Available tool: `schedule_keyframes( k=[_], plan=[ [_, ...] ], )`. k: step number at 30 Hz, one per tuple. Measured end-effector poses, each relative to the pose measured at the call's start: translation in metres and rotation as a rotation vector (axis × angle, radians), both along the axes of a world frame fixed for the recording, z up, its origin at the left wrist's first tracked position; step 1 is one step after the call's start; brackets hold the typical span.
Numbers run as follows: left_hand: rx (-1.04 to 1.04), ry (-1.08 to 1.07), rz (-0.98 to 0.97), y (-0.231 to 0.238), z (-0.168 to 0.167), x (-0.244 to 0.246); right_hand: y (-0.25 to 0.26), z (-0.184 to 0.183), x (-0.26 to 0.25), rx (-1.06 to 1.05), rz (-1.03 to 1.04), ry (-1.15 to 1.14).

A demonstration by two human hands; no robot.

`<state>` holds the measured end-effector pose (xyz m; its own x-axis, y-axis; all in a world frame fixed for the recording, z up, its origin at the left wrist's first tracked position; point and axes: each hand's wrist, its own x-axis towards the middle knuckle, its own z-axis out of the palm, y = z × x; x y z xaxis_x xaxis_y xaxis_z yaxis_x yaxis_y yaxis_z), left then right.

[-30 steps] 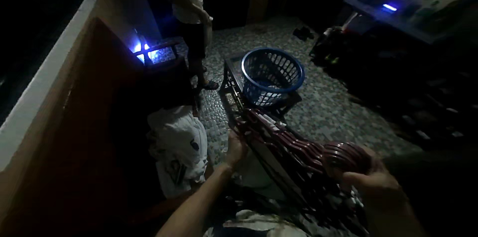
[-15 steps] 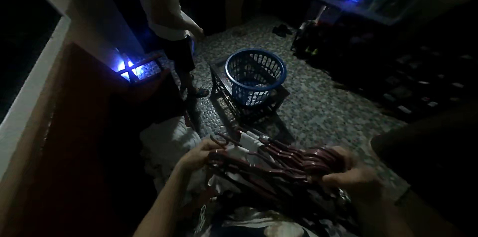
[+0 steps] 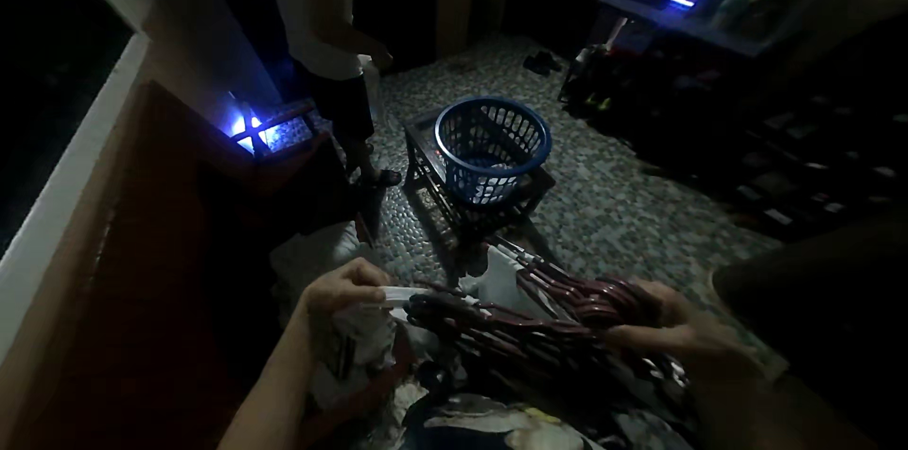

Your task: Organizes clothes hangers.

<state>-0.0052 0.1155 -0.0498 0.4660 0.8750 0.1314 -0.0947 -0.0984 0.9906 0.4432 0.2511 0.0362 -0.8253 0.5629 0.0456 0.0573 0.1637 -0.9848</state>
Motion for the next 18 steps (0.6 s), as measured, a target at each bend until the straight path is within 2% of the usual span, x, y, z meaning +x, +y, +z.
schedule_keyframes(
  k=[2, 4, 7, 10, 12, 13, 15, 18],
  plan=[
    [0.041, 0.070, 0.092, -0.001, 0.009, -0.004, 0.000, 0.000, 0.001, -0.015, -0.017, -0.045],
    [0.063, 0.244, 0.193, 0.002, 0.031, 0.005, 0.004, -0.001, -0.001, 0.016, 0.013, -0.112],
    [0.176, 0.391, 0.135, 0.017, 0.059, 0.030, 0.008, 0.000, -0.015, 0.158, 0.142, -0.240],
    [0.185, 0.206, 0.003, 0.039, 0.066, 0.069, 0.007, -0.008, -0.039, 0.212, 0.271, -0.243],
    [0.146, 0.039, 0.040, 0.048, 0.062, 0.081, 0.004, -0.017, -0.048, 0.216, 0.308, -0.227],
    [0.128, -0.009, 0.164, 0.047, 0.057, 0.077, 0.005, -0.021, -0.048, 0.224, 0.317, -0.220],
    [0.103, -0.041, 0.535, 0.036, 0.041, 0.046, 0.005, -0.027, -0.035, 0.239, 0.275, -0.178],
    [-0.029, -0.005, 1.011, -0.009, -0.004, -0.018, -0.004, -0.028, -0.003, 0.222, 0.060, -0.087]
  ],
)
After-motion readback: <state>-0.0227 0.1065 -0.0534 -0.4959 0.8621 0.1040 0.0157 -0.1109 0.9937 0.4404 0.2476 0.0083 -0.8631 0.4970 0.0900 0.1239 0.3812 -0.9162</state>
